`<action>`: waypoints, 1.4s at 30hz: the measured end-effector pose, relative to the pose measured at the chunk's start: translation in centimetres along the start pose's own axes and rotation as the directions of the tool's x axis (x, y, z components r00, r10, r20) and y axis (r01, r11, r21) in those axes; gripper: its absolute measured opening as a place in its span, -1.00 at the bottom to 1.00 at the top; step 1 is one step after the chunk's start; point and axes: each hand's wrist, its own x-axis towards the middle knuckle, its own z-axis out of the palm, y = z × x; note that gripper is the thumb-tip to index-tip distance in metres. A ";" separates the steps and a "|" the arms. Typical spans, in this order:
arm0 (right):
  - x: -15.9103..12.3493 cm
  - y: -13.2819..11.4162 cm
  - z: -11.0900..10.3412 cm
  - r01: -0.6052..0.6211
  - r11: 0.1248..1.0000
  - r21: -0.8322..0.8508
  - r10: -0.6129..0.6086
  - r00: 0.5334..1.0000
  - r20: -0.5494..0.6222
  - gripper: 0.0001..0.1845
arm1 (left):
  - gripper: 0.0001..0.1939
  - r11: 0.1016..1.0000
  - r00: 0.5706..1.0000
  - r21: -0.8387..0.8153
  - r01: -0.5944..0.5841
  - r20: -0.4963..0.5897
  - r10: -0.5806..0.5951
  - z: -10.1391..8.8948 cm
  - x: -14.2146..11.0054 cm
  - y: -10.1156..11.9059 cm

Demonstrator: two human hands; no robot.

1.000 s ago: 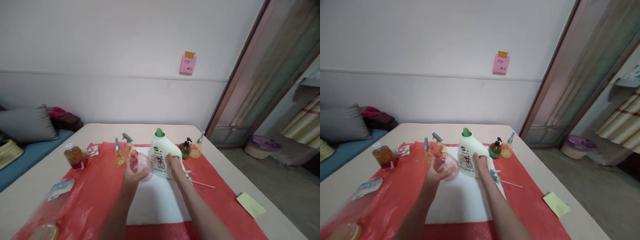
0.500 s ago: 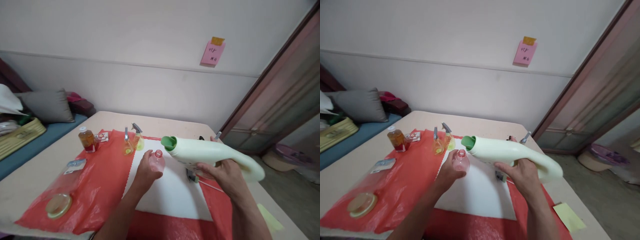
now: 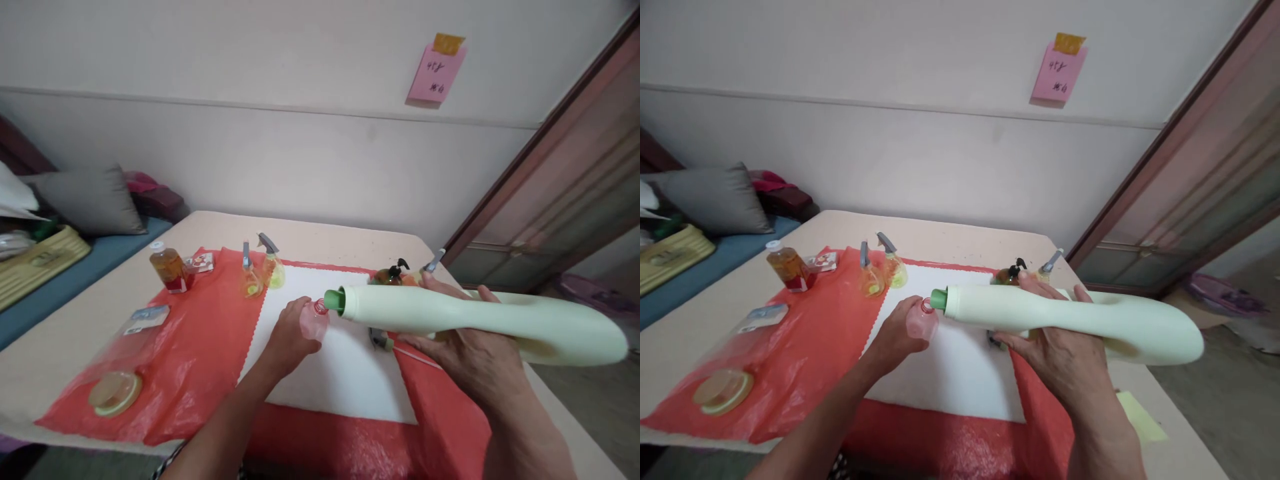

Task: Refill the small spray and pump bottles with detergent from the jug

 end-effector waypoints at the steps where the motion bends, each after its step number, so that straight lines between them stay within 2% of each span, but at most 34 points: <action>1: 0.0 -0.1 -0.1 0.003 1.000 -0.009 -0.003 1.000 0.007 -0.14 | -0.23 1.000 1.000 0.008 0.007 0.007 -0.007 0.0 0.0 0.0; 11: 0.1 -0.3 -0.5 0.046 0.996 -0.071 -0.047 0.999 -0.008 -0.14 | -0.20 0.999 1.000 0.044 0.009 0.022 -0.010 0.0 0.1 -0.3; 17: 0.0 -0.2 -0.4 0.071 0.994 -0.087 -0.069 0.997 0.022 -0.19 | -0.25 0.999 0.999 0.045 0.018 0.027 -0.019 -0.1 0.0 -0.2; 29: -0.1 0.1 -0.4 0.119 0.985 -0.124 -0.123 0.992 -0.026 -0.16 | -0.25 0.998 0.999 0.062 0.001 0.047 -0.004 0.0 0.1 -0.3; 42: 0.1 -0.2 -0.9 0.146 0.980 -0.138 -0.145 0.989 0.011 -0.23 | -0.24 0.998 0.999 0.069 -0.007 0.052 0.003 0.0 0.0 -0.5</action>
